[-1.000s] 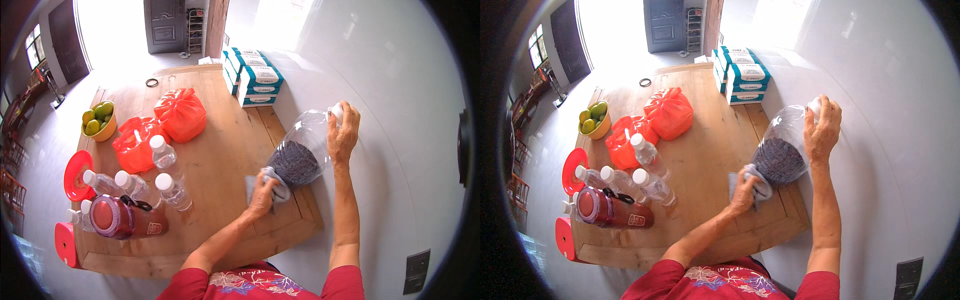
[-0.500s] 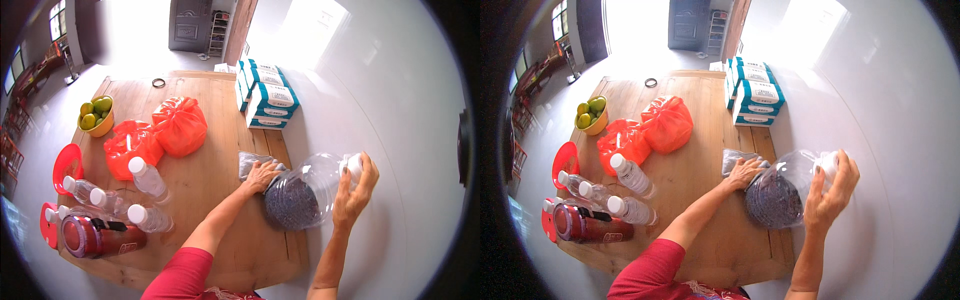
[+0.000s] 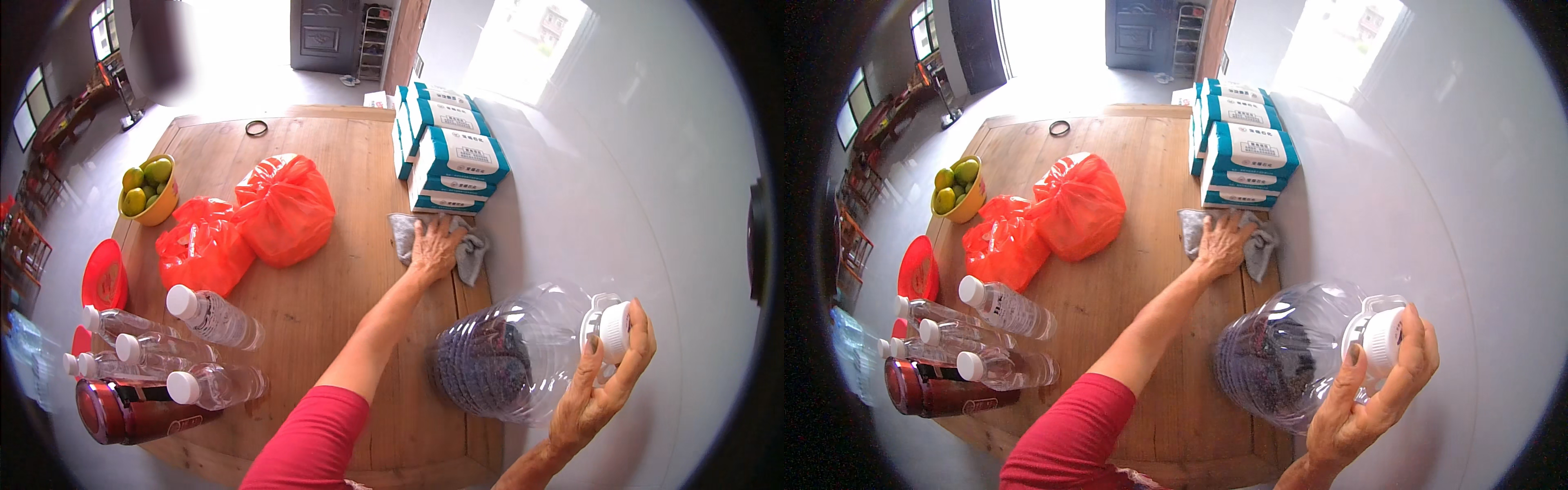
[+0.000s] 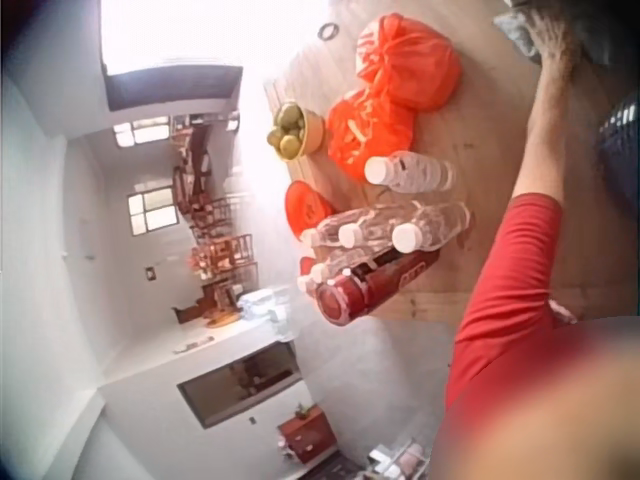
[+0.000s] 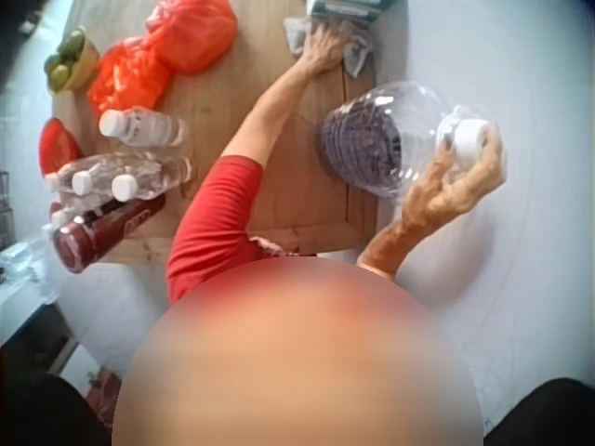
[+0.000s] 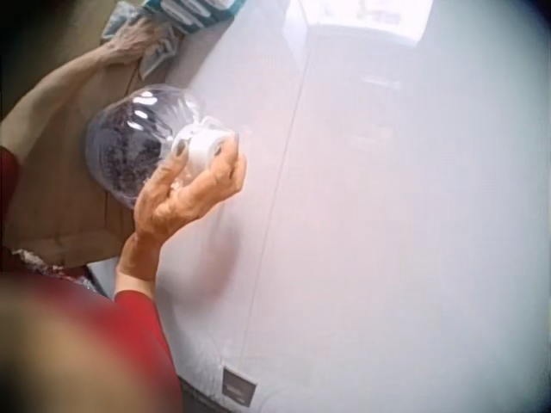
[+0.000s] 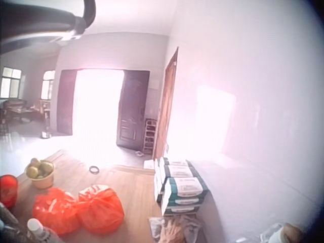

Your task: The person wipes a large plastic bottle and the adjacent wall with a gray cloth, then wipes the wooden table surface. They unpack small yellow items from a red plastic bag, wipe each one individually, and place them into a red bowl. Several water bottles and a bowl of fruit remain on the table.

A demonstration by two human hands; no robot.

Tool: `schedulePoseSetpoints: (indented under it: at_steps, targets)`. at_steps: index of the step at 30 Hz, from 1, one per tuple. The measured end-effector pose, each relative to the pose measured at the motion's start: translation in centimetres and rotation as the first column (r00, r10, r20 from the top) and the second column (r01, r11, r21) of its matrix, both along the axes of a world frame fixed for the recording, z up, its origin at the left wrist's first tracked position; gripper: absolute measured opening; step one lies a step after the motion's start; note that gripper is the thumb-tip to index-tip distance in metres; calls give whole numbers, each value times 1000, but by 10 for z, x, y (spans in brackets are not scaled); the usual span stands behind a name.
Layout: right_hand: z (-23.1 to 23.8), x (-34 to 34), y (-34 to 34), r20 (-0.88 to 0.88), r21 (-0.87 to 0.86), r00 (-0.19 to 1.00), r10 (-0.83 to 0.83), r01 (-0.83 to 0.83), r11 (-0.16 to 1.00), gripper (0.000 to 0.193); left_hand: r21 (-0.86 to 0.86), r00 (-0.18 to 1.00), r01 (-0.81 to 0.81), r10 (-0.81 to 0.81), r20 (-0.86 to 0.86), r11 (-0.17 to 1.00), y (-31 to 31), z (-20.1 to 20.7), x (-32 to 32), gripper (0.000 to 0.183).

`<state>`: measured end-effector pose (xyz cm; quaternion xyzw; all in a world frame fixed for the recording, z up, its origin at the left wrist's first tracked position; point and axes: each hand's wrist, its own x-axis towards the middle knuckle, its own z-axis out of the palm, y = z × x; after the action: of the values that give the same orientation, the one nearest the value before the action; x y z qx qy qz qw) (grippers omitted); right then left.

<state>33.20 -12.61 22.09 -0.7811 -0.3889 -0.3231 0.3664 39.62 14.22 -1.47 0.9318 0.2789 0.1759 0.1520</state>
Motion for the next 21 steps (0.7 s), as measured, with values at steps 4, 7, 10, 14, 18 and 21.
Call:
schedulePoseSetpoints:
  at_steps: [4,7,10,14,18,21]
  targets:
    - [1,0,1,31,-8,999,11,-10,1000,39,2,984,-158,157,87,988,7,-10,-28,53]
    - [3,0,1,7,9,999,51,-51,999,38,-20,964,-264,264,37,964,-1,-9,-55,55]
    - [2,5,8,31,8,994,109,-110,994,39,-3,928,-371,371,32,929,-22,-16,-90,54]
    - [5,17,19,11,60,966,257,-257,965,37,39,937,-350,350,10,936,-74,-16,-152,54]
    - [5,22,50,70,108,937,343,-349,931,35,14,953,-298,298,-48,954,-136,-7,-233,55]
    - [1,20,87,133,137,914,383,-400,906,36,15,967,-243,244,-73,970,-177,-6,-284,65]
